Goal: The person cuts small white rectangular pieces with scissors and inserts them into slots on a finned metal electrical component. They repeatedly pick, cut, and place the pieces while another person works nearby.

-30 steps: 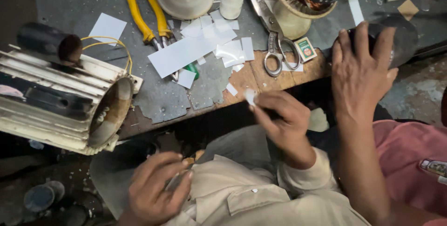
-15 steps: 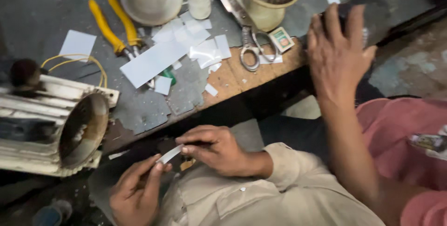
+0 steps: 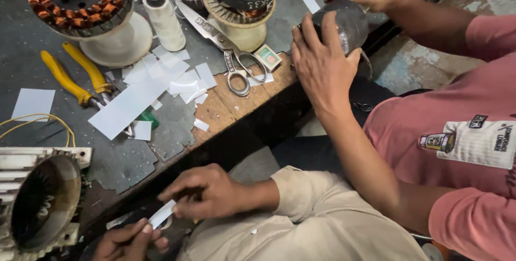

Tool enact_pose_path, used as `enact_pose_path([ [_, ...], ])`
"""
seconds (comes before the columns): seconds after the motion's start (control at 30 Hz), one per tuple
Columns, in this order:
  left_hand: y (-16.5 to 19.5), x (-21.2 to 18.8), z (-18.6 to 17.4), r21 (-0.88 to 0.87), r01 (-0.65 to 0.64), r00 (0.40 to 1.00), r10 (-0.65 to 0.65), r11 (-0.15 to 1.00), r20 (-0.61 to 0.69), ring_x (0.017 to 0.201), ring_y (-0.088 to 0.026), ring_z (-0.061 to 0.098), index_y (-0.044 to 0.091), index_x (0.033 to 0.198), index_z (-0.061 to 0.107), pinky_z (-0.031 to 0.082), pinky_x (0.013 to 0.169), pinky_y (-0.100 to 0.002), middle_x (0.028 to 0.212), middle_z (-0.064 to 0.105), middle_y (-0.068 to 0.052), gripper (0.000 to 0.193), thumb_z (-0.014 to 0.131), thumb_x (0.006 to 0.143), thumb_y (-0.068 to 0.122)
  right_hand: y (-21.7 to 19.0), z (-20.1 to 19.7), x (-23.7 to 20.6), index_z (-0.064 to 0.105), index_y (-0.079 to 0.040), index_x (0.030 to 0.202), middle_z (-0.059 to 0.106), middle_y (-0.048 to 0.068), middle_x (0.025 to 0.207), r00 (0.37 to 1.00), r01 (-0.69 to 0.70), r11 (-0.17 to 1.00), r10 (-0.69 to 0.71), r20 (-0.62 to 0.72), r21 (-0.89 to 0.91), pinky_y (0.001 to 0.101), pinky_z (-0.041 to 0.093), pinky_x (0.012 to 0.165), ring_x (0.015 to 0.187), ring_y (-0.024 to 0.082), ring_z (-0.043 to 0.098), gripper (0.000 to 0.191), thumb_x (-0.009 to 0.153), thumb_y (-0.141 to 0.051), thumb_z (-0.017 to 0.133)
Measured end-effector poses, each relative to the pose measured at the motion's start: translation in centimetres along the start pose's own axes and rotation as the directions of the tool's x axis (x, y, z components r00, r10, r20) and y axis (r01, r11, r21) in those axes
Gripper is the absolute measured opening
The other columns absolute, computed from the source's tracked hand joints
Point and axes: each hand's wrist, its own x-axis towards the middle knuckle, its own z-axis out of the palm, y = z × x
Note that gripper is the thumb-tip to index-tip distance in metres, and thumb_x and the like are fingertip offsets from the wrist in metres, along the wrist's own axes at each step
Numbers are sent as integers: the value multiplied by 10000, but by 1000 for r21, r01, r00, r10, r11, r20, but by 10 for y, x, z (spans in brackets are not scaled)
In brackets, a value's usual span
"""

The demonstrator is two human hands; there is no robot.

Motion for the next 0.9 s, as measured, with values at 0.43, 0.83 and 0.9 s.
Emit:
enact_pose_path([
  [0.43, 98, -27, 42, -465, 120, 985, -49, 877, 163, 566, -180, 653, -88, 1066, 645, 525, 494, -301, 762, 712, -167, 144, 648, 941, -16, 183, 125, -70, 687, -23, 1081, 689, 176, 1110, 608, 542, 631, 161, 777, -555, 367, 587, 838, 986, 309, 709, 296, 844, -96, 850],
  [0.83, 134, -39, 30, 265, -629, 749, 661, 731, -47, 962, -207, 768, 24, 1023, 766, 603, 856, -304, 1054, 772, -113, 177, 797, 849, 13, 238, 134, -99, 670, -8, 780, 731, 182, 1046, 796, -256, 766, 513, 321, -589, 326, 616, 793, 920, 209, 734, 196, 841, 21, 854],
  [0.9, 133, -38, 28, 234, -633, 742, 665, 738, -85, 947, -217, 766, 28, 997, 754, 599, 844, -302, 1041, 768, -112, 153, 798, 851, 24, 241, 138, -100, 659, -13, 775, 735, 186, 1039, 784, -210, 755, 509, 354, -621, 320, 610, 788, 913, 211, 729, 212, 830, 23, 860],
])
